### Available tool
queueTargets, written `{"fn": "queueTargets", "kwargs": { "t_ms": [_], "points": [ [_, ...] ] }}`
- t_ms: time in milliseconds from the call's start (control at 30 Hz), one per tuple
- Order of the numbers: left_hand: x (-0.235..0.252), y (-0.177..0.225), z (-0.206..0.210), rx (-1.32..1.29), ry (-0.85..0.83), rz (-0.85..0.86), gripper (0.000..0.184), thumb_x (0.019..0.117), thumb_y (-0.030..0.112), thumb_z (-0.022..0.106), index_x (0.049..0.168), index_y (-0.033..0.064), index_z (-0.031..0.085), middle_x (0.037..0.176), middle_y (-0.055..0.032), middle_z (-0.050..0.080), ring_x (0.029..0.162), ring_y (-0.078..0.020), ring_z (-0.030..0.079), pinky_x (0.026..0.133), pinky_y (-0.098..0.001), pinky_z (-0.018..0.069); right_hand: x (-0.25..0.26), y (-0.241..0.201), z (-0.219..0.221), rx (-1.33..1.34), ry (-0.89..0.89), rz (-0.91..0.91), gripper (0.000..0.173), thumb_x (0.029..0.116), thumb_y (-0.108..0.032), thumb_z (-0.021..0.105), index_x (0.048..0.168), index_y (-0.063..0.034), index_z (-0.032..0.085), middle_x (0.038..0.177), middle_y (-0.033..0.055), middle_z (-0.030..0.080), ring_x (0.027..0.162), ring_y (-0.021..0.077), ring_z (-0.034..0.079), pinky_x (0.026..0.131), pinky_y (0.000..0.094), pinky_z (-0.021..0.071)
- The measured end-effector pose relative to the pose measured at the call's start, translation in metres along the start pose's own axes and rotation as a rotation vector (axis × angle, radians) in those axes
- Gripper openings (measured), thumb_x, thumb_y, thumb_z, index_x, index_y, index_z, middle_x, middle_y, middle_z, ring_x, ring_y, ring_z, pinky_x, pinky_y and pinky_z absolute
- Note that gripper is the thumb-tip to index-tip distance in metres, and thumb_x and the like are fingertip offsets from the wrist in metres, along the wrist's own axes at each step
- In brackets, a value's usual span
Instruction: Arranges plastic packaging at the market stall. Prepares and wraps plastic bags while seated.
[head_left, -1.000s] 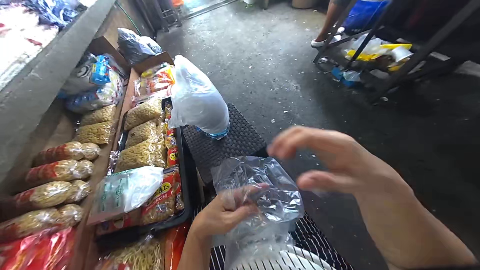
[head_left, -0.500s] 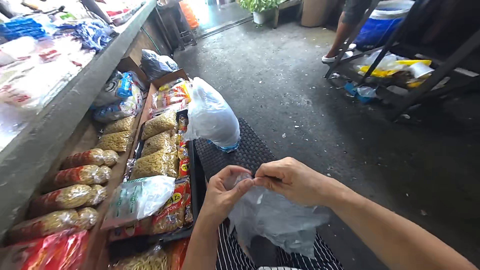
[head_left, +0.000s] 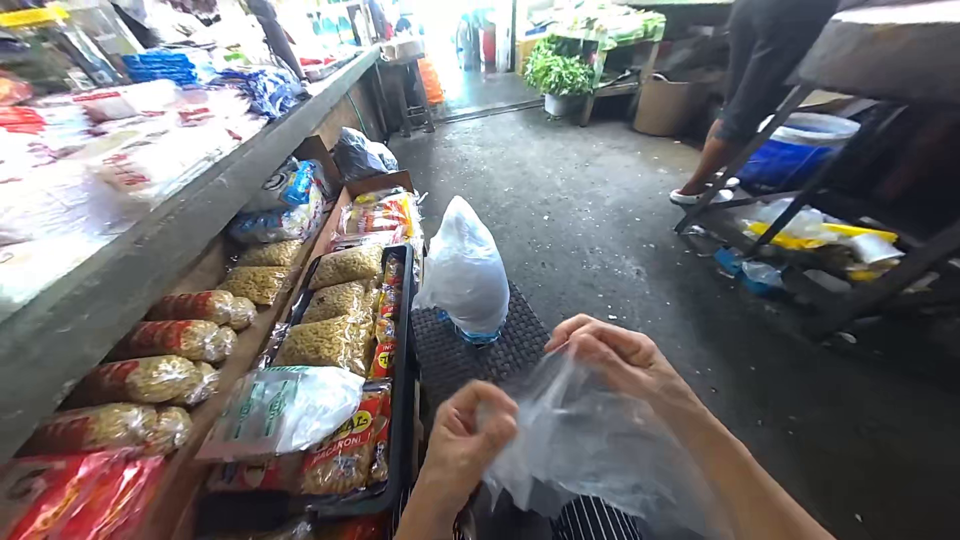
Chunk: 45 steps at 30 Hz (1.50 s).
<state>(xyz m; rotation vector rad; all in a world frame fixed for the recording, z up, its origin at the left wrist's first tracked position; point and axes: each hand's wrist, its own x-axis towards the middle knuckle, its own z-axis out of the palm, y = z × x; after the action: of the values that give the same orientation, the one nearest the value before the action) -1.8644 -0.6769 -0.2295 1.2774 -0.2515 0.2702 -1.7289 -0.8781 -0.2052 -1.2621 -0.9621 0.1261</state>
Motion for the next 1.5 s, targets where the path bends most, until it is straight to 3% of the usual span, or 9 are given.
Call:
{"fn": "queueTargets", "kwargs": {
  "t_ms": [167, 333, 467, 567, 733, 1200, 1333, 1400, 1500],
  "points": [
    [-0.003, -0.009, -0.021, -0.010, -0.030, 0.034, 0.019, 0.1008, 0.035, 0.062, 0.102, 0.0247, 0.077, 0.101, 0.0128, 0.073, 0.094, 0.0038, 0.065, 0.084, -0.0160, 0.0528, 0.011, -0.012, 0.004, 0.512, -0.146, 0.271, 0.025, 0.1069, -0.036, 0.050, 0.098, -0.0228, 0.070, 0.064, -0.0163, 0.058, 0.055, -0.0081, 0.054, 0.054, 0.0100, 0.0478],
    [0.003, 0.014, -0.037, -0.205, 0.178, -0.058, 0.022, 0.0951, 0.043, 0.066, 0.091, 0.0250, 0.079, 0.082, 0.0112, 0.072, 0.072, 0.0046, 0.065, 0.066, -0.0129, 0.0531, 0.048, -0.006, -0.027, 0.390, -0.221, 0.151, 0.029, 0.0991, -0.031, 0.064, 0.127, -0.0259, 0.066, 0.091, -0.0123, 0.071, 0.072, -0.0025, 0.064, 0.066, 0.0169, 0.0561],
    [0.034, 0.026, -0.033, -0.103, 0.155, -0.109, 0.010, 0.0962, 0.029, 0.068, 0.091, 0.0244, 0.074, 0.080, 0.0109, 0.069, 0.058, 0.0068, 0.056, 0.051, -0.0104, 0.0448, 0.121, -0.039, -0.018, 0.259, -0.063, 0.189, 0.027, 0.0948, -0.008, 0.045, 0.100, -0.0185, 0.069, 0.082, -0.0071, 0.070, 0.065, 0.0013, 0.063, 0.061, 0.0184, 0.0550],
    [0.075, 0.055, -0.021, -0.074, 0.436, -0.066, 0.023, 0.1051, 0.014, 0.042, 0.094, 0.0166, 0.062, 0.070, 0.0079, 0.064, 0.055, 0.0022, 0.058, 0.050, -0.0140, 0.0491, 0.185, -0.057, -0.006, 0.059, -0.015, 0.241, 0.028, 0.0971, -0.002, 0.040, 0.104, -0.0103, 0.065, 0.084, -0.0079, 0.068, 0.061, -0.0024, 0.057, 0.054, 0.0145, 0.0489],
    [0.107, 0.052, -0.032, -0.163, 0.651, -0.057, 0.020, 0.1094, 0.013, 0.039, 0.108, 0.0033, 0.057, 0.076, -0.0035, 0.066, 0.063, -0.0084, 0.066, 0.058, -0.0242, 0.0577, 0.257, -0.039, 0.006, -0.158, -0.060, 0.431, 0.022, 0.1000, 0.003, 0.049, 0.108, 0.0006, 0.069, 0.090, 0.0033, 0.069, 0.066, 0.0044, 0.060, 0.057, 0.0201, 0.0499],
    [0.135, -0.031, -0.039, -0.116, 0.847, -0.308, 0.018, 0.1079, 0.010, 0.046, 0.115, -0.0016, 0.057, 0.079, -0.0060, 0.064, 0.065, -0.0097, 0.063, 0.061, -0.0259, 0.0549, 0.258, 0.016, -0.007, -0.824, -0.530, 0.678, 0.016, 0.1027, -0.001, 0.055, 0.104, 0.0102, 0.066, 0.096, 0.0198, 0.063, 0.086, 0.0209, 0.057, 0.084, 0.0398, 0.0465],
    [0.149, -0.033, -0.055, 0.086, 0.775, -0.325, 0.020, 0.1021, 0.001, 0.051, 0.121, -0.0053, 0.055, 0.079, -0.0054, 0.061, 0.061, -0.0071, 0.058, 0.056, -0.0233, 0.0506, 0.246, 0.045, -0.019, -0.660, -0.414, 0.867, 0.022, 0.1072, -0.008, 0.047, 0.118, 0.0059, 0.059, 0.088, 0.0120, 0.061, 0.069, 0.0132, 0.059, 0.065, 0.0298, 0.0519],
    [0.157, -0.032, -0.064, 0.267, 0.740, -0.406, 0.008, 0.0975, -0.001, 0.053, 0.101, -0.0047, 0.058, 0.069, -0.0038, 0.056, 0.054, -0.0079, 0.053, 0.051, -0.0242, 0.0469, 0.237, 0.055, -0.027, -0.544, -0.378, 0.969, 0.026, 0.1083, -0.011, 0.046, 0.129, 0.0008, 0.056, 0.096, 0.0121, 0.063, 0.074, 0.0147, 0.060, 0.069, 0.0327, 0.0520],
    [0.163, -0.030, -0.082, 0.365, 0.642, -0.533, 0.015, 0.1016, 0.006, 0.053, 0.107, -0.0039, 0.063, 0.075, -0.0058, 0.059, 0.062, -0.0110, 0.056, 0.059, -0.0289, 0.0489, 0.216, 0.081, -0.036, -0.486, -0.330, 0.977, 0.025, 0.1079, -0.013, 0.047, 0.127, 0.0000, 0.058, 0.094, 0.0121, 0.066, 0.072, 0.0156, 0.062, 0.068, 0.0344, 0.0533]
  ]
}}
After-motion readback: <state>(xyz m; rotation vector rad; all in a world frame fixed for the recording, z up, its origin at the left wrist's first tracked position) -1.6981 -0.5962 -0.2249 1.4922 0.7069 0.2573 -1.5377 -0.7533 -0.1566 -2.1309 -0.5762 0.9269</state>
